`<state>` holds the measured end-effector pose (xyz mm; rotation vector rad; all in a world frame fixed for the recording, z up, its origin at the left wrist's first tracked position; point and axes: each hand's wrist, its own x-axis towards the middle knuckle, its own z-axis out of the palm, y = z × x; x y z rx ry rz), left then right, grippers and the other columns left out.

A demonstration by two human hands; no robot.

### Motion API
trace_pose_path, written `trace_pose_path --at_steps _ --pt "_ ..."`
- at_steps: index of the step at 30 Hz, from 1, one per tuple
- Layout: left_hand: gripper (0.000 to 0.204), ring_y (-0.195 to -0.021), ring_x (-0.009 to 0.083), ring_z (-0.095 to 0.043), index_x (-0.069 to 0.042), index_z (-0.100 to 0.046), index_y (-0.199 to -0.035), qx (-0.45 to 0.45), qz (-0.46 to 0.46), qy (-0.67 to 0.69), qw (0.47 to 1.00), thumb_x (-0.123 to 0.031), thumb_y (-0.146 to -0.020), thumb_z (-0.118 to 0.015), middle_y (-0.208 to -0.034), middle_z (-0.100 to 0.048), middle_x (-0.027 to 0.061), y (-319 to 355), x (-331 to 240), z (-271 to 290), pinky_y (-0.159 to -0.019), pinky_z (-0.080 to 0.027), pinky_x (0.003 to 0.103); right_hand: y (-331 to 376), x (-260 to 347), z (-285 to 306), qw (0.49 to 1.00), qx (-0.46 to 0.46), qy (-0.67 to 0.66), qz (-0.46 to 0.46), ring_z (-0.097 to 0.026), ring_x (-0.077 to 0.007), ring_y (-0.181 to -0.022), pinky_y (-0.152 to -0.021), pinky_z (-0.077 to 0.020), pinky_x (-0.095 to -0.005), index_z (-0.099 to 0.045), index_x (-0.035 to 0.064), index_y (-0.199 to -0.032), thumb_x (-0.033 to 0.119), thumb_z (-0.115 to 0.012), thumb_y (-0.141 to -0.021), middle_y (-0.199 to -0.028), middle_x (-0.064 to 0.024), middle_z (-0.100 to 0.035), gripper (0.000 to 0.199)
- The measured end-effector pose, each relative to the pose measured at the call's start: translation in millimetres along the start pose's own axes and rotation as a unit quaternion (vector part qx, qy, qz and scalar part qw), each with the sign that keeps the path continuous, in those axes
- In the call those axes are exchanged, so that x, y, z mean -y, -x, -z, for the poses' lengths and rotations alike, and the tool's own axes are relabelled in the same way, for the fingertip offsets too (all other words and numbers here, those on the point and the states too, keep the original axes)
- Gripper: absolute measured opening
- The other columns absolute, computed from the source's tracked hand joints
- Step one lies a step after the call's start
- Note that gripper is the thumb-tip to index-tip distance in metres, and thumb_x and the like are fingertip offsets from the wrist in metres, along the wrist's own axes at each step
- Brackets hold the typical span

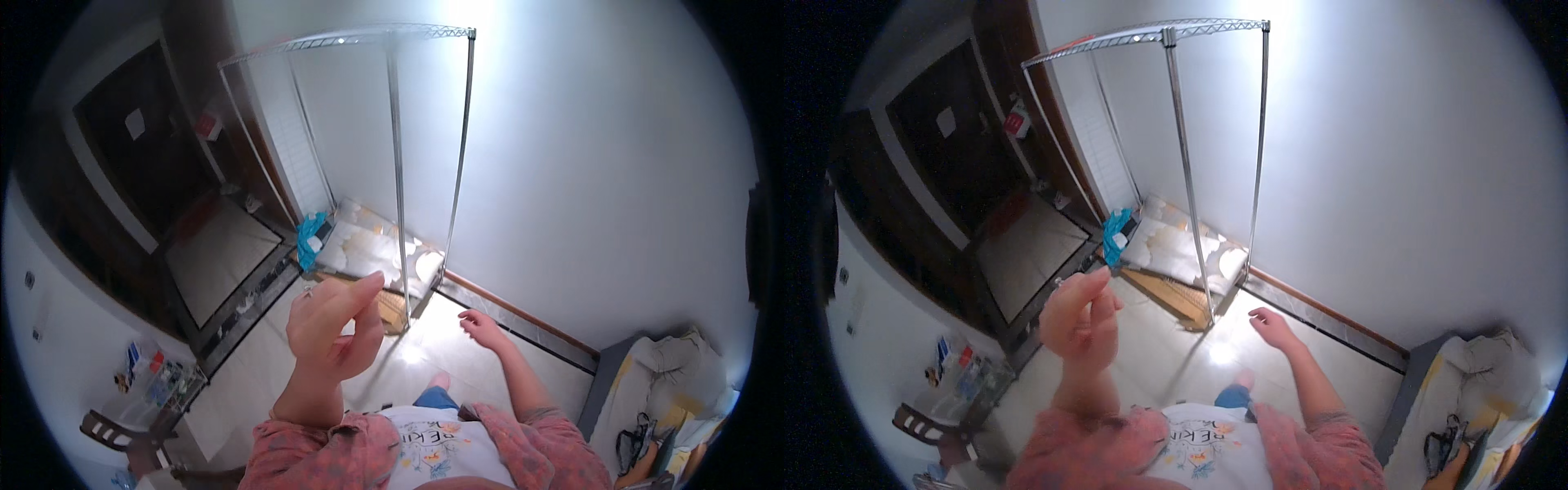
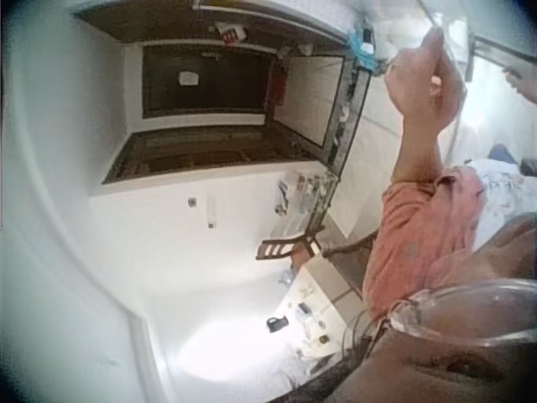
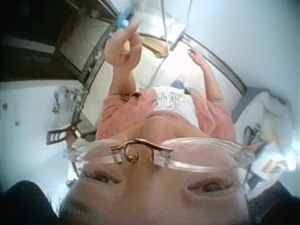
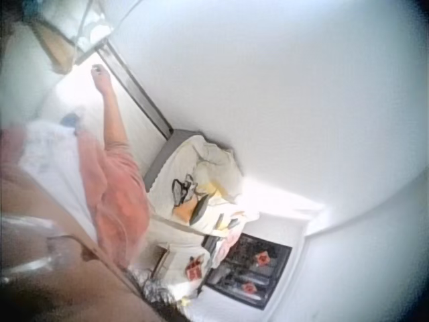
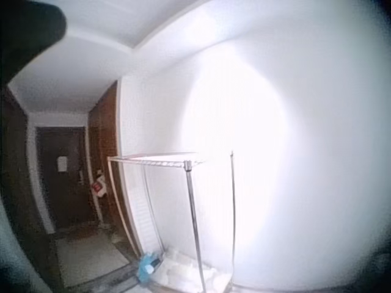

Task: The person assembles a metal wire shelving unit by hand, removing a book and a pouch from a shelf, picking up metal poles and sliding the wire shelf onto them, and moving the shelf to a different position on the poles.

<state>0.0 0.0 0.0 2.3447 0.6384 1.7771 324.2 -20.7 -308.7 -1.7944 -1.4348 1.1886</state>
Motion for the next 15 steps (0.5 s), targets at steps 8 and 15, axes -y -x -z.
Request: trace_pose_path --at_steps 8,15 --pt "0.03 -0.081 0.0139 -0.054 -0.001 -0.057 -0.117 -0.111 0.142 0.026 0.983 -0.009 -0.088 -0.058 -0.097 -0.056 0.0081 -114.1 173.4 -142.2 -0.074 -0.046 0.027 -194.7 247.3 180.9 0.837 -0.34 0.006 0.428 -0.058 -0.0262 -0.094 -0.078 -0.0484 -0.0343 -0.061 0.0028 -0.107 0.011 -0.06 -0.086 -0.104 -0.0139 -0.06 0.023" --pt "0.035 -0.077 0.0084 -0.051 -0.006 -0.045 -0.127 -0.135 0.173 0.159 0.963 -0.029 -0.1 -0.044 -0.092 -0.054 0.0028 -193.0 259.2 -202.5 -0.072 -0.047 0.025 -288.4 439.6 206.4 0.529 -0.499 0.161 0.667 -0.051 -0.028 -0.111 -0.101 -0.0388 -0.0443 -0.051 0.0108 -0.125 0.008 -0.064 -0.071 -0.118 -0.0099 -0.052 0.056"
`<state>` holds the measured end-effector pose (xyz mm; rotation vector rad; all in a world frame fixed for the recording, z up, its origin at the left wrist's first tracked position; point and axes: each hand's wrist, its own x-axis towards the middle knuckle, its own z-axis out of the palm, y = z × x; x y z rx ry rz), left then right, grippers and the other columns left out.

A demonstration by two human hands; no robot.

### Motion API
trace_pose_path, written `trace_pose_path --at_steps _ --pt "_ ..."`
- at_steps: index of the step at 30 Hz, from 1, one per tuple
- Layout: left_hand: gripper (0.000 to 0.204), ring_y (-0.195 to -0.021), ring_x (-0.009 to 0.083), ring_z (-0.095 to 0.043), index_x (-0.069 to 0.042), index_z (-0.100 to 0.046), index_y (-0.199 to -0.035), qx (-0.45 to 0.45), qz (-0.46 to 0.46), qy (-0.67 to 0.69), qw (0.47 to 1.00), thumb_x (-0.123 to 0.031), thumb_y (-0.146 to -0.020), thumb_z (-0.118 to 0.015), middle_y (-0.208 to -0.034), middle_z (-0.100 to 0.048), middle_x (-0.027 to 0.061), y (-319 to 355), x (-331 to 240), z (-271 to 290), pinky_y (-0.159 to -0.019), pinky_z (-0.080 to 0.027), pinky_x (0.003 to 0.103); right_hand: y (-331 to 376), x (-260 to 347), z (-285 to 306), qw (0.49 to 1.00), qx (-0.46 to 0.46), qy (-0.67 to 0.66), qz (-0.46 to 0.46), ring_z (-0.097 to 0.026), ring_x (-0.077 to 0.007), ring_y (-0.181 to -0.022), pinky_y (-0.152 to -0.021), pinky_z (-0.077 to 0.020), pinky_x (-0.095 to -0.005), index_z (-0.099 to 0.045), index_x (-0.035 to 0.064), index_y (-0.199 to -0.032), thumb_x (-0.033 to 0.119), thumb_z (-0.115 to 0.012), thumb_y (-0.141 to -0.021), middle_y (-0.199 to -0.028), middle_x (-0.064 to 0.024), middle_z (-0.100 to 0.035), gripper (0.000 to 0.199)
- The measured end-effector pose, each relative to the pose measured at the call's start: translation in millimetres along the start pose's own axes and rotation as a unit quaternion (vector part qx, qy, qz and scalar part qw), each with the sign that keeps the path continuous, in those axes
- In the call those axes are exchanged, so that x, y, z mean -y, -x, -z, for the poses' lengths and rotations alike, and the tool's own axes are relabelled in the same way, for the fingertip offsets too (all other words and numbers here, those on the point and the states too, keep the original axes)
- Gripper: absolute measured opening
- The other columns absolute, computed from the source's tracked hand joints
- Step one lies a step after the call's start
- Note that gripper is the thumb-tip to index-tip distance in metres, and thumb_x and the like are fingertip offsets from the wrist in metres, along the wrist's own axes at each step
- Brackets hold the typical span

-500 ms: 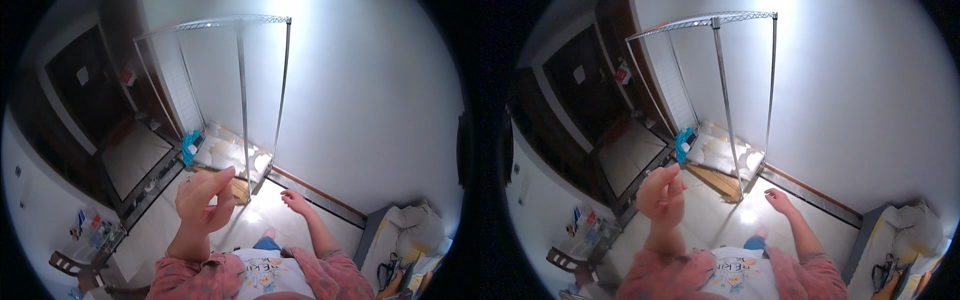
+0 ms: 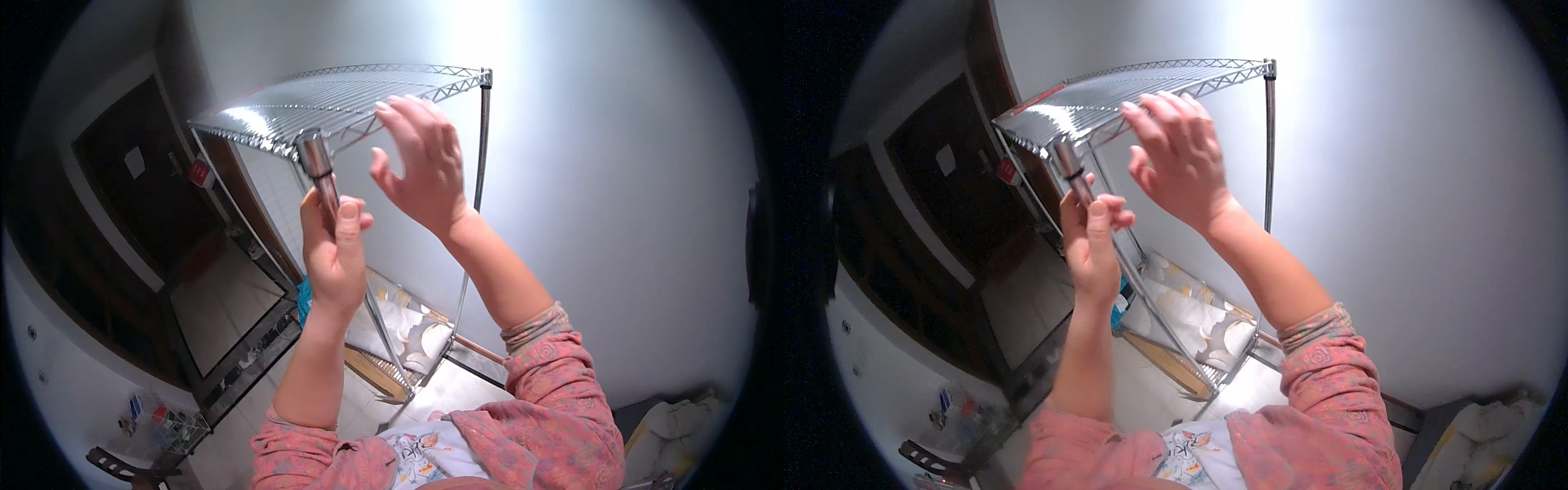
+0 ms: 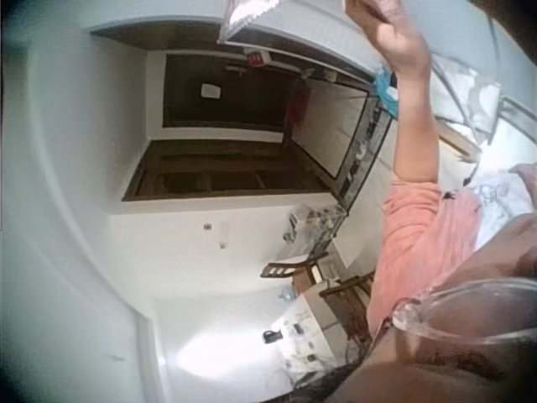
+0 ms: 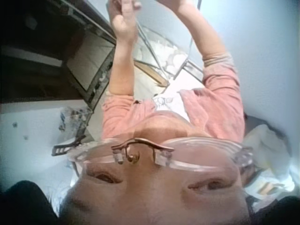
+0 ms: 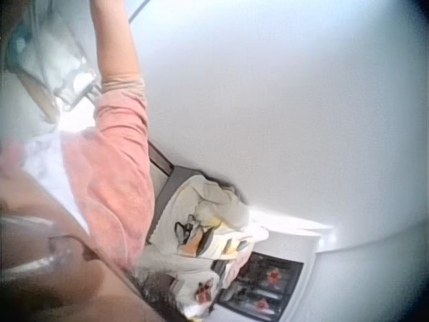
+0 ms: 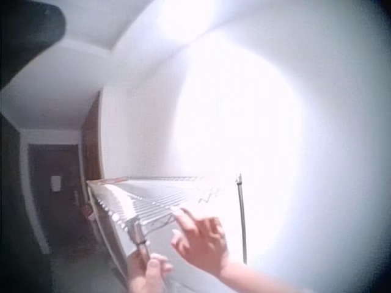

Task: The person assembles a metal wire shelving unit by hand, removing a book and a pouch from a shelf, picking up metal poles and sliding the wire shelf onto them, and moving the shelf to a different position on the poles.

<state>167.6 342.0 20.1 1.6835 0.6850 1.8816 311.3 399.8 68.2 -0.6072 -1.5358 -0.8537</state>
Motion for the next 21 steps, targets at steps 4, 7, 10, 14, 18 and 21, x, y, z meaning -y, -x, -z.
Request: trace_pose_path --at_steps 4,7,10,14,18,21 --pt "0.034 -0.05 0.0046 -0.038 -0.01 -0.045 -0.116 0.028 0.039 0.051 0.998 -0.04 -0.101 -0.039 -0.07 -0.043 -0.0027 -21.2 -6.8 -1.9 -0.045 -0.034 0.019 -16.0 -22.6 -30.4 0.999 -0.037 -0.005 0.035 -0.057 -0.0221 -0.088 -0.091 -0.0441 -0.0409 -0.057 0.0127 -0.099 0.014 -0.066 -0.07 -0.09 -0.0025 -0.057 0.031" --pt "0.032 -0.049 0.0042 -0.034 -0.01 -0.042 -0.11 0.027 0.058 0.071 0.995 -0.041 -0.101 -0.039 -0.068 -0.039 -0.0044 -18.0 -4.4 -4.5 -0.043 -0.03 0.018 -24.8 -24.2 -39.0 0.998 -0.037 -0.028 0.043 -0.053 -0.0206 -0.061 -0.064 -0.0473 -0.0334 -0.054 0.0121 -0.078 0.019 -0.076 -0.068 -0.068 -0.0006 -0.052 0.025" --pt "0.032 -0.049 0.0033 -0.033 -0.011 -0.04 -0.108 0.017 0.06 0.057 0.996 -0.042 -0.101 -0.039 -0.067 -0.037 -0.0051 -15.9 -1.6 -5.6 -0.042 -0.028 0.018 -34.2 -29.4 -46.5 0.995 -0.067 0.007 0.068 -0.053 -0.0198 -0.057 -0.052 -0.0454 -0.0326 -0.05 0.0132 -0.065 0.022 -0.067 -0.072 -0.064 -0.0008 -0.049 0.021" --pt "0.03 -0.048 0.002 -0.03 -0.01 -0.041 -0.107 -0.005 0.011 0.001 1.0 -0.039 -0.101 -0.04 -0.064 -0.037 -0.0059 -17.6 12.2 -10.3 -0.043 -0.026 0.018 -46.1 -45.9 -43.0 0.981 -0.085 0.044 0.17 -0.051 -0.0165 -0.048 -0.041 -0.0412 -0.0278 -0.044 0.0133 -0.06 0.03 -0.071 -0.076 -0.056 0.0 -0.045 0.036" --pt "0.024 -0.048 0.0016 -0.03 -0.009 -0.041 -0.103 0.011 -0.021 0.0 1.0 -0.033 -0.102 -0.039 -0.062 -0.036 -0.0062 -18.4 14.1 -11.0 -0.043 -0.024 0.018 -46.7 -48.7 -42.6 0.981 -0.069 0.04 0.175 -0.047 -0.0152 -0.044 -0.038 -0.0381 -0.0266 -0.041 0.0133 -0.057 0.033 -0.073 -0.076 -0.052 0.0004 -0.041 0.042" --pt "0.023 -0.048 0.0016 -0.03 -0.009 -0.041 -0.1 0.009 -0.029 -0.019 0.999 -0.032 -0.103 -0.039 -0.062 -0.035 -0.0062 -18.2 12.2 -11.4 -0.042 -0.023 0.018 -43.9 -46.8 -42.2 0.982 -0.065 0.038 0.172 -0.045 -0.0155 -0.043 -0.038 -0.0377 -0.0264 -0.041 0.0129 -0.057 0.03 -0.074 -0.074 -0.051 0.0001 -0.04 0.042"
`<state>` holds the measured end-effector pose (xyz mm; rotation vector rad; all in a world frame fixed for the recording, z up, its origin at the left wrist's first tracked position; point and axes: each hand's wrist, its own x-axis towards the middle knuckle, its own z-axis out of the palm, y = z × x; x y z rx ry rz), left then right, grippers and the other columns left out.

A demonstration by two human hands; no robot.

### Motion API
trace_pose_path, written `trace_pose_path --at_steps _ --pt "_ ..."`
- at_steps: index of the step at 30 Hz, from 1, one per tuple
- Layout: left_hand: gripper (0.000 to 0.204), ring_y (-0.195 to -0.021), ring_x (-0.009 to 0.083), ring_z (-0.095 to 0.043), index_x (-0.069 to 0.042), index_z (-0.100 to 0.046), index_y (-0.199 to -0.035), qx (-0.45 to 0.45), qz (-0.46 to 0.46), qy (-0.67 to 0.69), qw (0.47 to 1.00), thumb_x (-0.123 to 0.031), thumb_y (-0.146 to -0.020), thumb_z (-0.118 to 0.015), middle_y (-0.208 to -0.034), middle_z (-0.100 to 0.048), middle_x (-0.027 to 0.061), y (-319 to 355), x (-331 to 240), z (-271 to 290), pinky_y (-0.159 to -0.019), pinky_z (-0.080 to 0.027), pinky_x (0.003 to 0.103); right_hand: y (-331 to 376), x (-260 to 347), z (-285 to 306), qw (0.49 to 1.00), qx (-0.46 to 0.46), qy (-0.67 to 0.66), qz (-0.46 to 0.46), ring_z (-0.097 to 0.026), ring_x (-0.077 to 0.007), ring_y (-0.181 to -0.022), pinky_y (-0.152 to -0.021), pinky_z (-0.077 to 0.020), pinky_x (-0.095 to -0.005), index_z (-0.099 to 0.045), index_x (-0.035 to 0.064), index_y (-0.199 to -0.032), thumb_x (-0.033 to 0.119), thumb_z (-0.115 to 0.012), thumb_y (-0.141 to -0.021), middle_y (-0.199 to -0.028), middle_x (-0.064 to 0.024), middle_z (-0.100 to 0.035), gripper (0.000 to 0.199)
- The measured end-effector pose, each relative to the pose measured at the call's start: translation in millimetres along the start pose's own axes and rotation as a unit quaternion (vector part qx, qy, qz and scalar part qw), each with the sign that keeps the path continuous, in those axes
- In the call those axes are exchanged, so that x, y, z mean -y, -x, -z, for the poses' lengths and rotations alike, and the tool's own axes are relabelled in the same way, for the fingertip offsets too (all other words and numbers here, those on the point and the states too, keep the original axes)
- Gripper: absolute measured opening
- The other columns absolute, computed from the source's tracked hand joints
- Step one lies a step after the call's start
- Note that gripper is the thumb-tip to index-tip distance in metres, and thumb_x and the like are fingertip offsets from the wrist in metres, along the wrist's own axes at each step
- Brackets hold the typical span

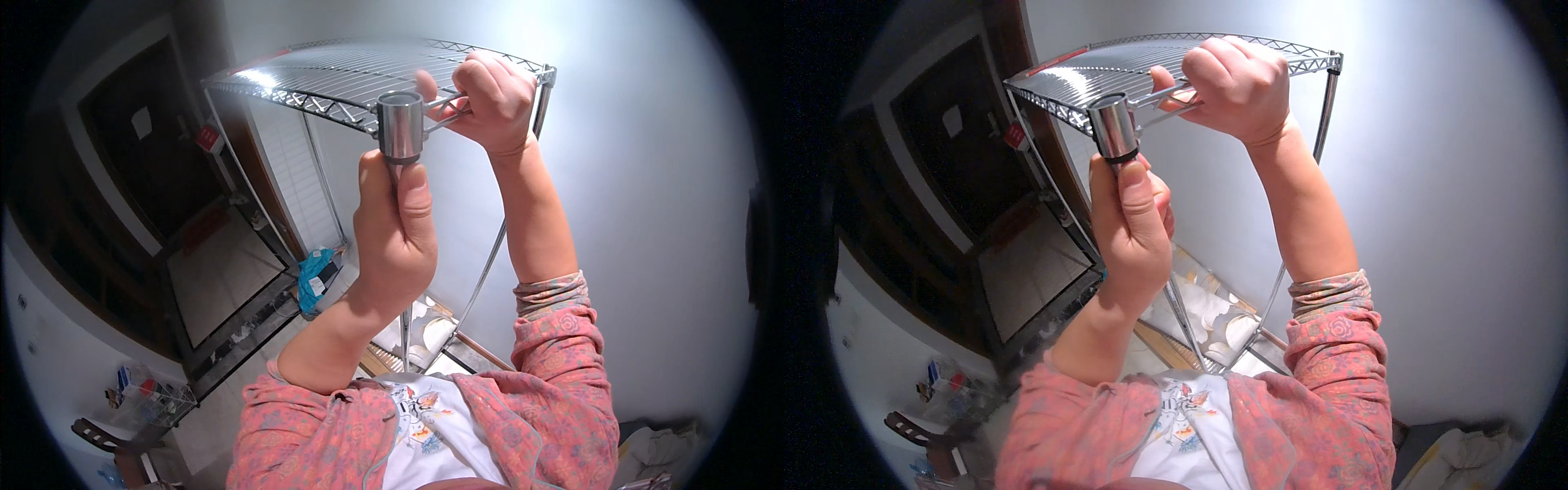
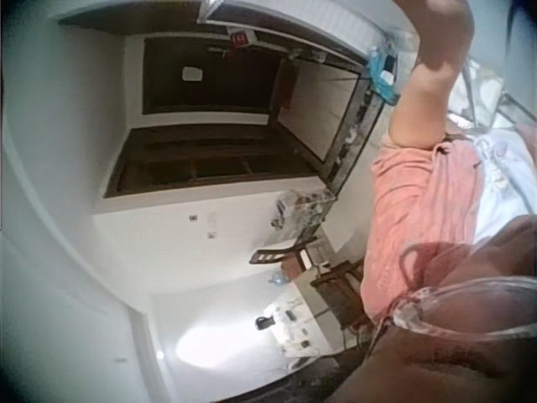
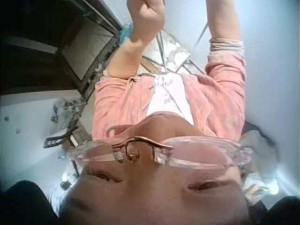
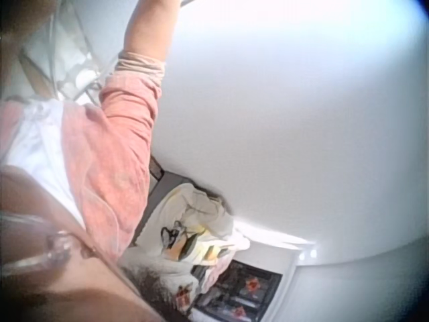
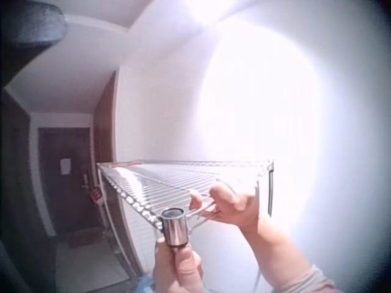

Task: The person assembles a metal wire shelving unit by hand, removing a book and a pouch from a shelf, picking up metal poles and sliding the wire shelf onto them, and moving the shelf to a different position on the poles.

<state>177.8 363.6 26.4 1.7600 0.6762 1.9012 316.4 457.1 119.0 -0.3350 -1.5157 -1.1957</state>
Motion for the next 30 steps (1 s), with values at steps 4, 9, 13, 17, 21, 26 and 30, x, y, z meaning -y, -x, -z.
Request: trace_pose_path --at_steps 4,9,13,17,21,26,30 --pt "0.022 -0.047 0.0017 -0.029 -0.009 -0.039 -0.095 -0.002 -0.006 -0.015 1.0 -0.03 -0.103 -0.038 -0.061 -0.035 -0.0063 -0.1 1.6 1.4 -0.042 -0.023 0.019 -0.9 -0.5 -0.3 1.0 0.003 -0.009 0.009 -0.045 -0.0161 -0.043 -0.038 -0.0384 -0.0267 -0.041 0.0125 -0.058 0.028 -0.075 -0.074 -0.051 0.0002 -0.041 0.04" --pt "0.024 -0.048 0.0016 -0.029 -0.01 -0.037 -0.09 -0.008 0.003 -0.011 1.0 -0.03 -0.103 -0.038 -0.061 -0.034 -0.0062 -1.3 2.5 1.2 -0.042 -0.024 0.018 -2.2 -2.9 -1.2 0.999 0.009 -0.037 0.023 -0.046 -0.0167 -0.043 -0.038 -0.0389 -0.0278 -0.042 0.0117 -0.06 0.026 -0.075 -0.074 -0.051 0.0001 -0.041 0.038" --pt "0.024 -0.049 0.0021 -0.031 -0.009 -0.037 -0.089 -0.017 -0.011 -0.018 1.0 -0.029 -0.103 -0.039 -0.062 -0.035 -0.0057 -0.6 4.1 -2.1 -0.042 -0.025 0.019 -0.7 -6.5 -2.8 0.996 0.01 -0.08 0.036 -0.033 -0.0187 -0.041 -0.039 -0.0299 -0.0301 -0.039 0.0087 -0.06 0.012 -0.075 -0.067 -0.051 -0.0034 -0.031 0.037" --pt "0.023 -0.051 0.0039 -0.034 -0.007 -0.038 -0.09 -0.022 -0.019 -0.042 0.999 -0.026 -0.102 -0.04 -0.064 -0.037 -0.0046 1.6 -1.4 -0.1 -0.045 -0.028 0.022 -0.2 1.0 2.7 0.995 0.033 -0.093 -0.007 -0.033 -0.021 -0.043 -0.04 -0.0286 -0.0317 -0.039 0.0078 -0.061 0.01 -0.075 -0.065 -0.054 -0.0056 -0.032 0.036" --pt "0.02 -0.052 0.0027 -0.036 -0.007 -0.039 -0.094 -0.019 -0.015 -0.011 1.0 -0.025 -0.102 -0.041 -0.066 -0.039 -0.0041 3.1 -5.8 -0.2 -0.046 -0.029 0.019 0.5 4.4 8.7 0.996 0.058 -0.058 -0.039 -0.036 -0.0194 -0.041 -0.038 -0.032 -0.0291 -0.037 0.01 -0.057 0.022 -0.077 -0.07 -0.05 -0.003 -0.033 0.043" --pt "0.017 -0.053 0.0023 -0.036 -0.007 -0.041 -0.104 0.023 0.042 0.05 0.998 -0.023 -0.102 -0.04 -0.068 -0.041 -0.0037 0.9 -5.4 6.1 -0.047 -0.03 0.018 5.0 23.6 11.6 0.989 0.07 -0.044 -0.119 -0.045 -0.0205 -0.053 -0.052 -0.0402 -0.0306 -0.047 0.0101 -0.067 0.018 -0.074 -0.067 -0.058 -0.0015 -0.044 0.028" --pt "0.02 -0.06 0.0064 -0.043 -0.006 -0.041 -0.112 0.071 0.058 0.12 0.988 -0.022 -0.1 -0.044 -0.074 -0.045 0.0006 -7.5 -6.9 15.2 -0.052 -0.039 0.021 11.0 25.3 18.1 0.983 0.056 -0.135 -0.113 -0.053 -0.0265 -0.078 -0.075 -0.0418 -0.0374 -0.056 0.008 -0.096 0.018 -0.065 -0.058 -0.086 -0.0074 -0.056 0.04"
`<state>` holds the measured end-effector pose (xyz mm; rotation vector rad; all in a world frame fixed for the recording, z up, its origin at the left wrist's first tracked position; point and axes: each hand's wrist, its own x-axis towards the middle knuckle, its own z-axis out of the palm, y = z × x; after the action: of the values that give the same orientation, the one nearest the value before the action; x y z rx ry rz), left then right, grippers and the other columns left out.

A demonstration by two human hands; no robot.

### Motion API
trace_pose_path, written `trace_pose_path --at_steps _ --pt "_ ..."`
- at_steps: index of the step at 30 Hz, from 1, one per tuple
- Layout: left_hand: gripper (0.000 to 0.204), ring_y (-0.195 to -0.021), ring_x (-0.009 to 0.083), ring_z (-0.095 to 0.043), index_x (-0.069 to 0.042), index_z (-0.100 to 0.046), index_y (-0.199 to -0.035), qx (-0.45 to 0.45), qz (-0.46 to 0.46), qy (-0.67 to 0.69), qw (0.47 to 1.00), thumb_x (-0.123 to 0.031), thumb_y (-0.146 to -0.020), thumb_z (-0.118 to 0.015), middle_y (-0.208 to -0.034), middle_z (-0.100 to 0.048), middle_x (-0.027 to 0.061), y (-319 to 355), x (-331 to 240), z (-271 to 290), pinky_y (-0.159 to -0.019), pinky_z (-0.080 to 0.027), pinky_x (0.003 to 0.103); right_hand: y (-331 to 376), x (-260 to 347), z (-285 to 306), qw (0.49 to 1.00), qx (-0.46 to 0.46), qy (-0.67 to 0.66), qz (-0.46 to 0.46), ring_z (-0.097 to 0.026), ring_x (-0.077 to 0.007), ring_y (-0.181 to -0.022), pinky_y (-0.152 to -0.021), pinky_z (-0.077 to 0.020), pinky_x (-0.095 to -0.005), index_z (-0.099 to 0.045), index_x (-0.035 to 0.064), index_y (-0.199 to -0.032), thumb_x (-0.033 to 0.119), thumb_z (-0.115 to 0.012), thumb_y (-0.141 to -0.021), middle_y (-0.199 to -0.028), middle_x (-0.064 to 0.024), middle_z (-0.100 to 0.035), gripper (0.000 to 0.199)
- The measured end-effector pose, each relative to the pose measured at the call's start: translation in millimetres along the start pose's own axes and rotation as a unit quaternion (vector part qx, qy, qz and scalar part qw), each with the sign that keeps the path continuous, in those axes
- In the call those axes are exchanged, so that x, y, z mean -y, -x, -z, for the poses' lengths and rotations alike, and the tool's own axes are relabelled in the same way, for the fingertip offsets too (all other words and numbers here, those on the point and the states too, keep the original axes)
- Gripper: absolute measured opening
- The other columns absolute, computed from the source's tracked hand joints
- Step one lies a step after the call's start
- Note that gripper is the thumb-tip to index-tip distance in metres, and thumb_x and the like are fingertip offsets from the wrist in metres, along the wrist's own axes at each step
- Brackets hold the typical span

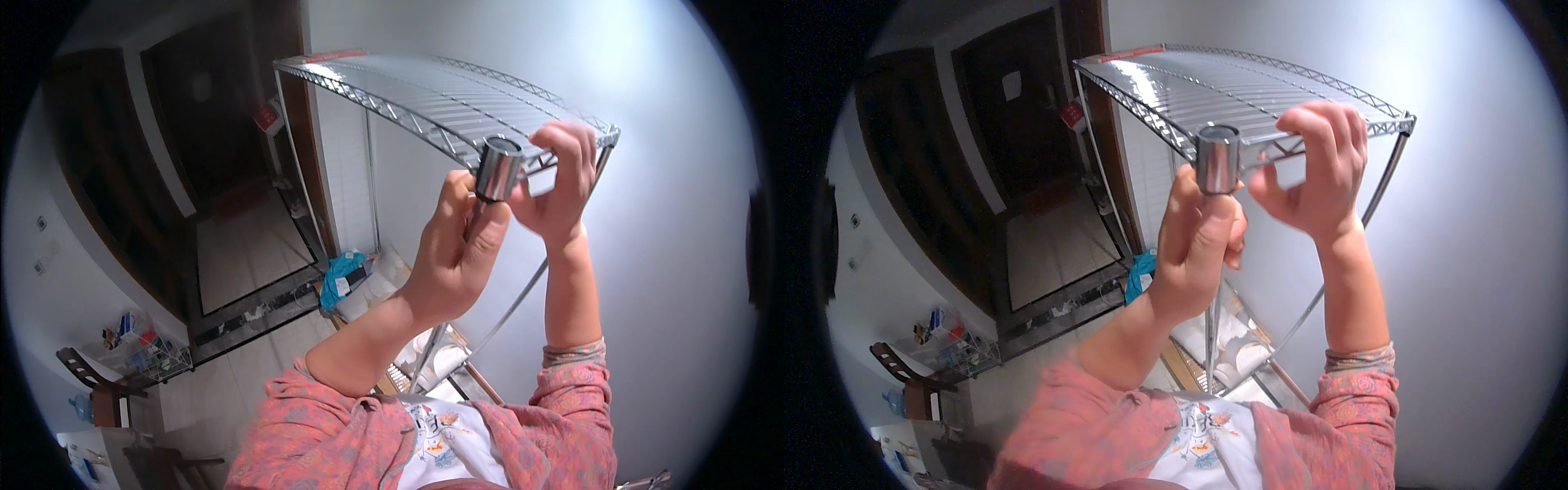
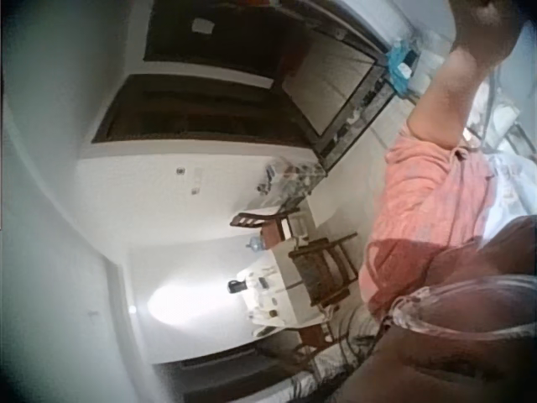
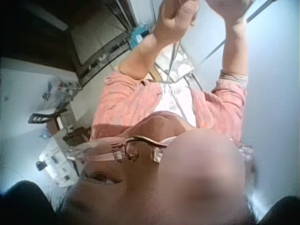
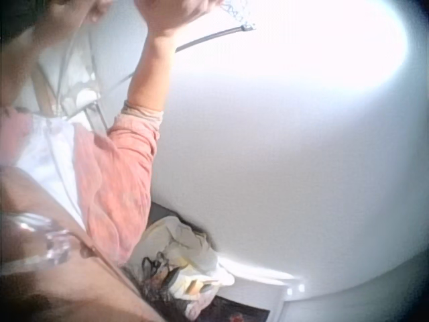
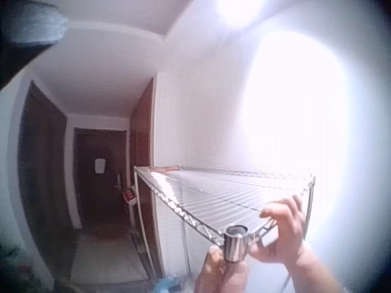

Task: The person assembles a metal wire shelving unit by hand, removing a book and a pouch from a shelf, picking up metal poles and sliding the wire shelf onto them, and moving the shelf to a different position on the poles.

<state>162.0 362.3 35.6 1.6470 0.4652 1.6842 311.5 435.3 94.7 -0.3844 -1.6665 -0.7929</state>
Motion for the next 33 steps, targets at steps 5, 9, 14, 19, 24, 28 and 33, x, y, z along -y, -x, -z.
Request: trace_pose_path --at_steps 5,9,14,19,24,28,33 --pt "0.025 -0.062 0.0073 -0.047 -0.005 -0.041 -0.114 0.054 0.037 0.114 0.991 -0.024 -0.099 -0.05 -0.079 -0.049 0.0006 -5.7 -16.2 -1.7 -0.055 -0.041 0.022 6.1 14.5 -8.8 0.99 -0.13 -0.036 -0.046 -0.051 -0.0243 -0.076 -0.071 -0.0407 -0.0337 -0.062 0.0036 -0.086 0.048 -0.04 -0.095 -0.081 -0.0101 -0.057 0.05" --pt "0.025 -0.062 0.0086 -0.049 -0.005 -0.046 -0.109 0.003 -0.017 -0.074 0.997 -0.027 -0.098 -0.052 -0.081 -0.05 0.0011 -4.7 -2.3 -3.6 -0.057 -0.042 0.024 -1.3 20.1 -30.4 0.961 -0.233 -0.066 -0.133 -0.049 -0.0223 -0.063 -0.063 -0.0393 -0.0327 -0.059 0.004 -0.067 0.039 -0.023 -0.101 -0.065 -0.0087 -0.053 0.061" --pt "0.027 -0.066 0.0189 -0.054 -0.001 -0.049 -0.108 -0.049 -0.126 -0.171 0.976 -0.025 -0.097 -0.054 -0.082 -0.052 0.0083 -7.1 -5.7 -13.0 -0.061 -0.044 0.031 -16.6 21.4 -40.6 0.938 -0.33 -0.065 -0.079 -0.043 -0.0195 -0.051 -0.049 -0.0336 -0.0315 -0.047 0.0056 -0.061 0.038 -0.023 -0.103 -0.057 -0.0059 -0.047 0.058" --pt "0.038 -0.069 0.0416 -0.059 0.004 -0.039 -0.111 -0.033 -0.107 -0.182 0.977 -0.029 -0.097 -0.051 -0.083 -0.055 0.0227 -10.8 -0.7 -11.6 -0.058 -0.047 0.043 -10.1 13.3 -48.2 0.921 -0.336 -0.123 -0.153 -0.034 -0.0154 -0.047 -0.047 -0.0255 -0.0284 -0.041 0.0042 -0.055 0.03 -0.029 -0.089 -0.05 -0.0047 -0.038 0.044" --pt "0.032 -0.072 0.0339 -0.063 0.004 -0.046 -0.112 -0.065 -0.118 -0.178 0.975 -0.022 -0.096 -0.055 -0.09 -0.06 0.0185 -10.5 4.5 -16.5 -0.063 -0.048 0.037 -9.3 12.1 -46.2 0.917 -0.315 -0.149 -0.192 -0.029 -0.013 -0.047 -0.046 -0.0211 -0.0287 -0.035 0.0053 -0.052 0.028 -0.032 -0.084 -0.049 -0.004 -0.033 0.039" --pt "0.035 -0.072 0.0362 -0.063 0.005 -0.041 -0.113 -0.071 -0.13 -0.194 0.97 -0.021 -0.096 -0.055 -0.085 -0.059 0.0188 -10.0 5.5 -18.5 -0.062 -0.048 0.038 -11.9 18.1 -49.0 0.906 -0.328 -0.117 -0.241 -0.025 -0.0107 -0.048 -0.047 -0.0173 -0.027 -0.032 0.0054 -0.052 0.03 -0.033 -0.084 -0.05 -0.0026 -0.028 0.04" --pt "0.038 -0.067 0.0402 -0.06 0.003 -0.037 -0.112 -0.067 -0.117 -0.153 0.979 -0.027 -0.096 -0.053 -0.08 -0.056 0.0199 -17.3 15.5 -27.5 -0.058 -0.047 0.042 13.0 -17.2 -45.9 0.953 -0.294 -0.005 -0.07 -0.036 -0.0119 -0.055 -0.05 -0.0273 -0.0257 -0.036 0.0029 -0.067 0.021 -0.054 -0.084 -0.062 -0.0063 -0.042 0.03"
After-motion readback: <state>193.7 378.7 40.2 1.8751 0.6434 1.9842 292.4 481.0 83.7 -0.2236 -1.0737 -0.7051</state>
